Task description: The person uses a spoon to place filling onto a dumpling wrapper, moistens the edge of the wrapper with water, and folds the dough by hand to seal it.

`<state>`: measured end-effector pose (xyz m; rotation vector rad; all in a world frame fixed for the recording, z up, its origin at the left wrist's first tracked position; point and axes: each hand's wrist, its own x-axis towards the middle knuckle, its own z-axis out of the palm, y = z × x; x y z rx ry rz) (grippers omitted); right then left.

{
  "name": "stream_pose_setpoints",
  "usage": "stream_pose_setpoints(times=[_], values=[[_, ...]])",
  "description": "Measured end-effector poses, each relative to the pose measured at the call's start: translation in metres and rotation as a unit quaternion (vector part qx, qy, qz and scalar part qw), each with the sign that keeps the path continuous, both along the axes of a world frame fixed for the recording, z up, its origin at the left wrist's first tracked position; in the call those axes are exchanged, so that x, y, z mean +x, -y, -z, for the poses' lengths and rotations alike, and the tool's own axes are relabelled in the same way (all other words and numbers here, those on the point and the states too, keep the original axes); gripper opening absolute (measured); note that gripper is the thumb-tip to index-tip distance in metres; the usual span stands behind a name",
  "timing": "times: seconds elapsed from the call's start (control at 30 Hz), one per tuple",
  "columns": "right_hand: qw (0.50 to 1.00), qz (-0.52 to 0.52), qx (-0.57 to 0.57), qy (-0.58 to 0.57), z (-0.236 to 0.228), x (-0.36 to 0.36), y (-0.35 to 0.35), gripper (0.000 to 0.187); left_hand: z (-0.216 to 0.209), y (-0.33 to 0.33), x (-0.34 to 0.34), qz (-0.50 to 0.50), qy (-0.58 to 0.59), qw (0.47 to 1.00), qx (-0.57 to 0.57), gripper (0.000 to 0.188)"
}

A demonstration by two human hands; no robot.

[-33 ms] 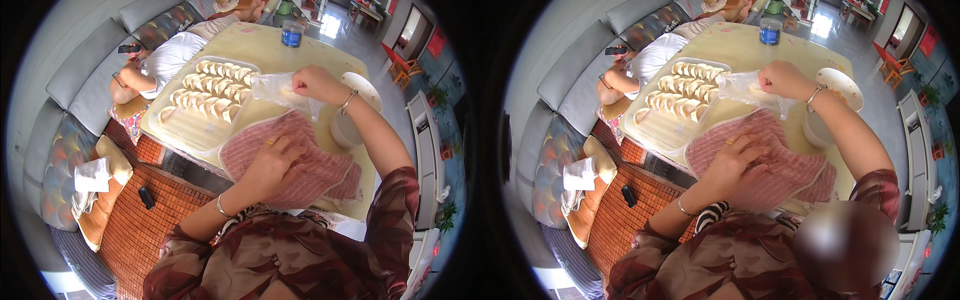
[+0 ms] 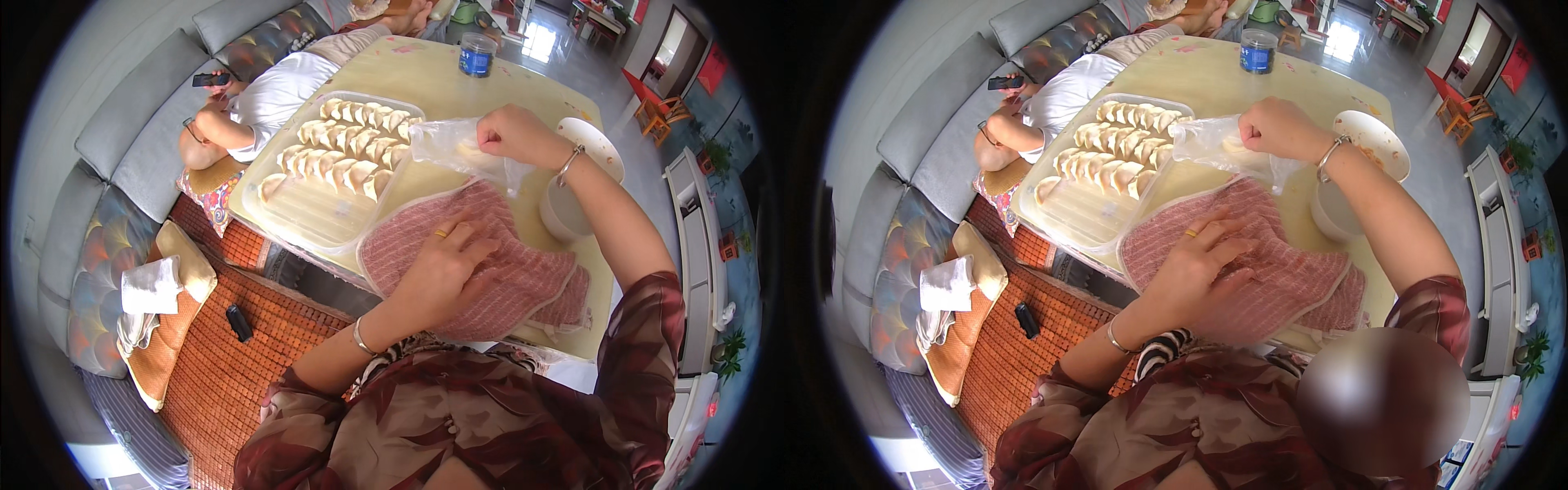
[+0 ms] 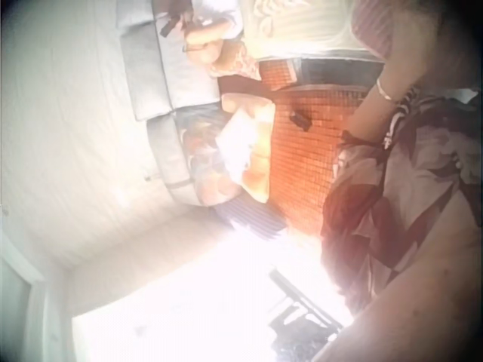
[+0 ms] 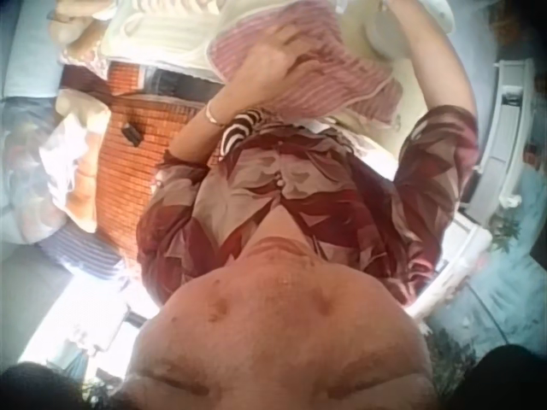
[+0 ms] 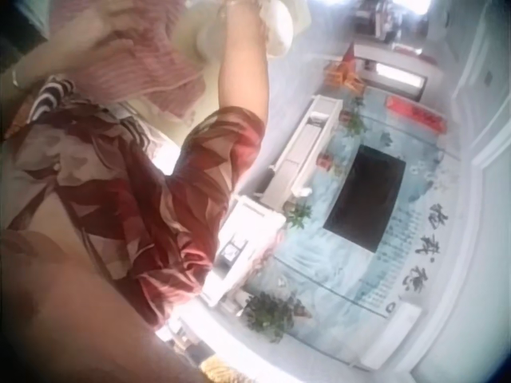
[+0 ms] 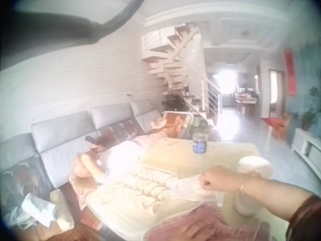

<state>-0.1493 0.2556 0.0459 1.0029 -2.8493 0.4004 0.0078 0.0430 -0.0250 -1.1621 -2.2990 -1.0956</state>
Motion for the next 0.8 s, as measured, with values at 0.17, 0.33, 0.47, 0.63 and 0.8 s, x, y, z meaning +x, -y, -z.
stream_pose_setpoints(times=[0.17,0.33,0.47,0.63,0.8], values=[[0.999,-0.013,-0.035,0.019,-0.001,-0.005,-0.006,0.007,0.003,-0.001,-0.001,0.008,0.008,1.0,0.002,0.033],[0.997,0.029,-0.036,0.059,-0.004,-0.007,-0.003,0.01,0.005,-0.001,-0.002,0.006,0.014,1.0,0.011,0.031],[0.997,0.01,-0.048,0.066,-0.002,-0.009,-0.003,0.009,0.01,0.001,-0.002,0.016,0.029,0.999,0.024,0.029],[0.997,0.013,-0.034,0.067,-0.001,0.002,-0.001,0.011,0.02,-0.002,-0.004,0.018,0.025,0.999,0.036,0.029],[0.998,0.024,-0.003,0.053,-0.003,0.001,0.004,0.008,0.024,0.0,-0.004,0.006,0.022,0.999,0.038,0.028]])
